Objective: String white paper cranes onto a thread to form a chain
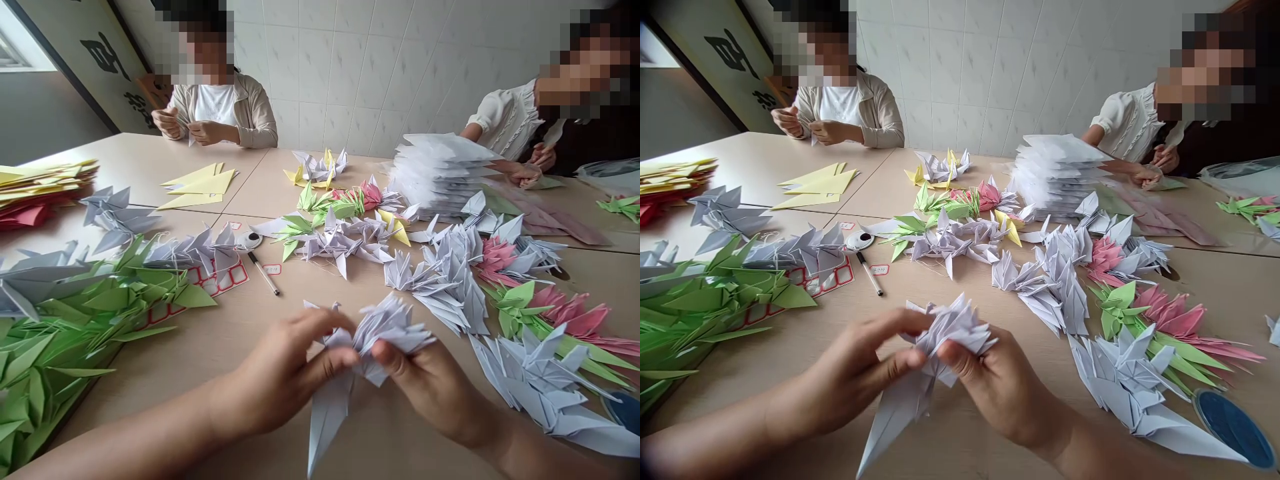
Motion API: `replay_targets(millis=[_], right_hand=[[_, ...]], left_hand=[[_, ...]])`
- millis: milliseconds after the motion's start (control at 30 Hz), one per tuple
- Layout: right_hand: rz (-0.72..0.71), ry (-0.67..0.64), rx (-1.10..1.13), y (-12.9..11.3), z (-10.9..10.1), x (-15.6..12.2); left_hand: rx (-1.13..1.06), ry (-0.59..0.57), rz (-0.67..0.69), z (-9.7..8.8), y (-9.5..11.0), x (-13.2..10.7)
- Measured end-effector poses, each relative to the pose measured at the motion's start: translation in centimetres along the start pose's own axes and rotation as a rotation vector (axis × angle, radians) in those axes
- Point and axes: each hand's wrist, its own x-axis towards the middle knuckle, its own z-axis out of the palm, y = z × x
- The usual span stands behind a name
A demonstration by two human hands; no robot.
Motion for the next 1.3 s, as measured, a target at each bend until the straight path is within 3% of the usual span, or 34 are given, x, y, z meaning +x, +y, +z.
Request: replay_targets(millis=[100, 167, 233, 367, 567, 733, 833, 967, 1133, 1300], right_hand=[[0.125, 0.141, 0.239, 0.4, -0.5, 0.3], [0.198, 0.226, 0.408, 0.5, -0.7, 0.5], [0.250, 0.264, 0.531, 0.4, -0.7, 0.8], [0.241, 0.288, 0.661, 0.3, -0.6, 0.9], [0.183, 0.246, 0.668, 0.2, -0.5, 0.8], [0.112, 0.182, 0.594, 0.0, -0.7, 0.6], [0.036, 0.145, 0.427, -0.1, -0.9, 0.3], [-0.047, 0.076, -0.013, -0.4, -0.8, -0.1], [-0.186, -0.031, -0.328, -0.1, 0.0, -0.3], [-0.381, 0.073, -0.515, 0.3, 0.3, -0.3]], left_hand=[[-0.171, 0.336, -0.073, -0.4, 0.0, 0.3], [-0.216, 0.429, -0.107, -0.6, -0.2, 0.5], [-0.215, 0.399, -0.157, -0.7, -0.4, 0.6], [-0.159, 0.223, -0.239, -0.7, -0.3, 0.6], [0.025, 0.052, -0.196, -0.5, -0.3, 0.7], [0.060, 0.026, -0.241, -0.2, -1.3, 0.7], [0.073, 0.057, -0.244, 0.0, -1.4, 0.6], [0.232, 0.132, -0.094, 0.2, -1.4, 0.3], [0.593, 0.140, 0.375, 0.2, -1.8, -0.2], [0.688, 0.144, 0.540, 0.0, -1.4, -0.3]])
